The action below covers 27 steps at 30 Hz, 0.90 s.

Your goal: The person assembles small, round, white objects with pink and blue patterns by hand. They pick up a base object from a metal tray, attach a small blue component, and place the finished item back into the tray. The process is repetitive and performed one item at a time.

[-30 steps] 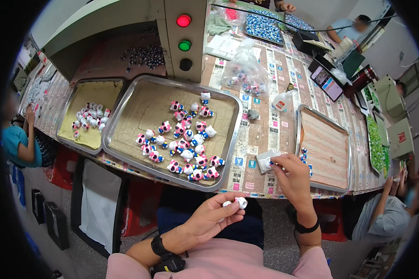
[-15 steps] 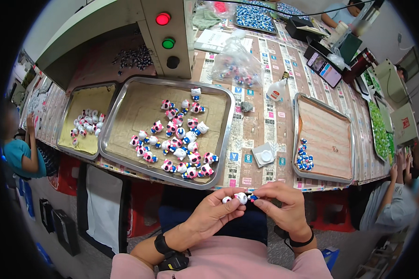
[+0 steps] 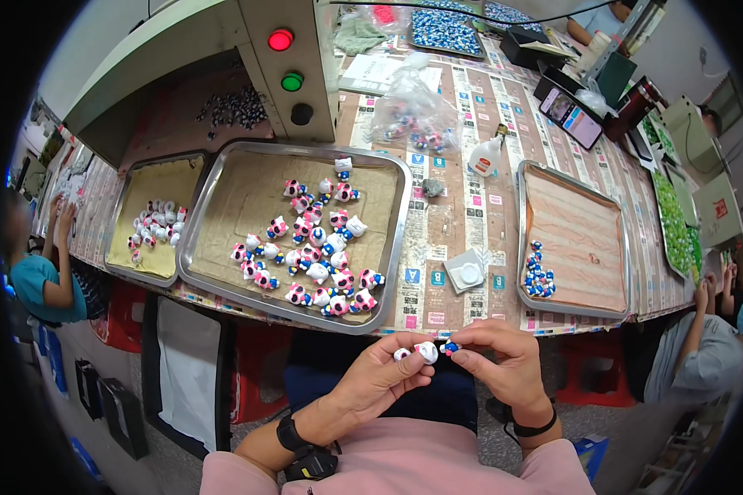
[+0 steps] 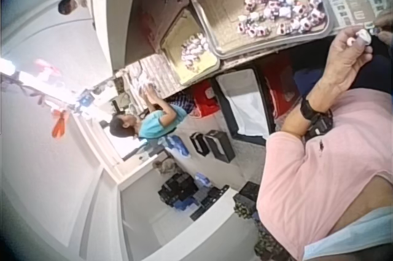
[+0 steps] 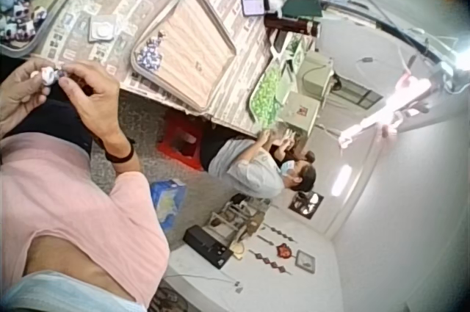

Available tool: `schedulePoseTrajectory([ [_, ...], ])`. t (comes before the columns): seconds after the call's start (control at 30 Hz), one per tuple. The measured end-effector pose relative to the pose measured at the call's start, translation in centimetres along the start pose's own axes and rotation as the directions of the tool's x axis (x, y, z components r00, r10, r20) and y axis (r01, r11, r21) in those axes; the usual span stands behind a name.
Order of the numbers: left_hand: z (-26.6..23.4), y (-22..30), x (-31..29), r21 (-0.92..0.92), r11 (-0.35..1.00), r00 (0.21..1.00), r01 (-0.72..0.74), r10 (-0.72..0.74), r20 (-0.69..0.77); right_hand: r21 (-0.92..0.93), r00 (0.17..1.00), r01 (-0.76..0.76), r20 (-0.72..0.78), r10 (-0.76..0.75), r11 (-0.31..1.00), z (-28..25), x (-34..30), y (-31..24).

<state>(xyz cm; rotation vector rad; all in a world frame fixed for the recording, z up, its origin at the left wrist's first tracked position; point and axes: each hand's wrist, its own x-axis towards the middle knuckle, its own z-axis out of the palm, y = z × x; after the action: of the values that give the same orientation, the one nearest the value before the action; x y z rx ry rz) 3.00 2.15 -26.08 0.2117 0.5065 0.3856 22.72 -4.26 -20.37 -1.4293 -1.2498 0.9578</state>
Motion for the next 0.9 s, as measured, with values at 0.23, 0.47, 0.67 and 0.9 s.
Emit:
schedulePoseTrajectory([
  [0.23,0.1,-0.2,0.0,0.016,1.000,1.000,-0.004,0.004,0.002,-0.011,0.999,-0.014,0.040,0.014,1.000,0.2,-0.4,0.7],
  [0.47,0.7,-0.1,-0.3,0.173,0.983,0.995,-0.053,0.066,-0.073,-0.070,0.996,0.047,0.076,-0.042,0.996,0.2,-0.4,0.5],
  [0.67,1.4,0.1,-0.5,0.363,0.926,0.984,-0.103,0.148,-0.097,-0.047,0.992,0.099,0.082,-0.095,0.994,0.4,-0.6,1.0],
  [0.9,2.4,0.8,-0.2,0.448,0.894,0.988,-0.030,0.094,-0.122,-0.031,0.992,0.093,0.085,-0.090,0.995,-0.6,-0.3,0.3],
])
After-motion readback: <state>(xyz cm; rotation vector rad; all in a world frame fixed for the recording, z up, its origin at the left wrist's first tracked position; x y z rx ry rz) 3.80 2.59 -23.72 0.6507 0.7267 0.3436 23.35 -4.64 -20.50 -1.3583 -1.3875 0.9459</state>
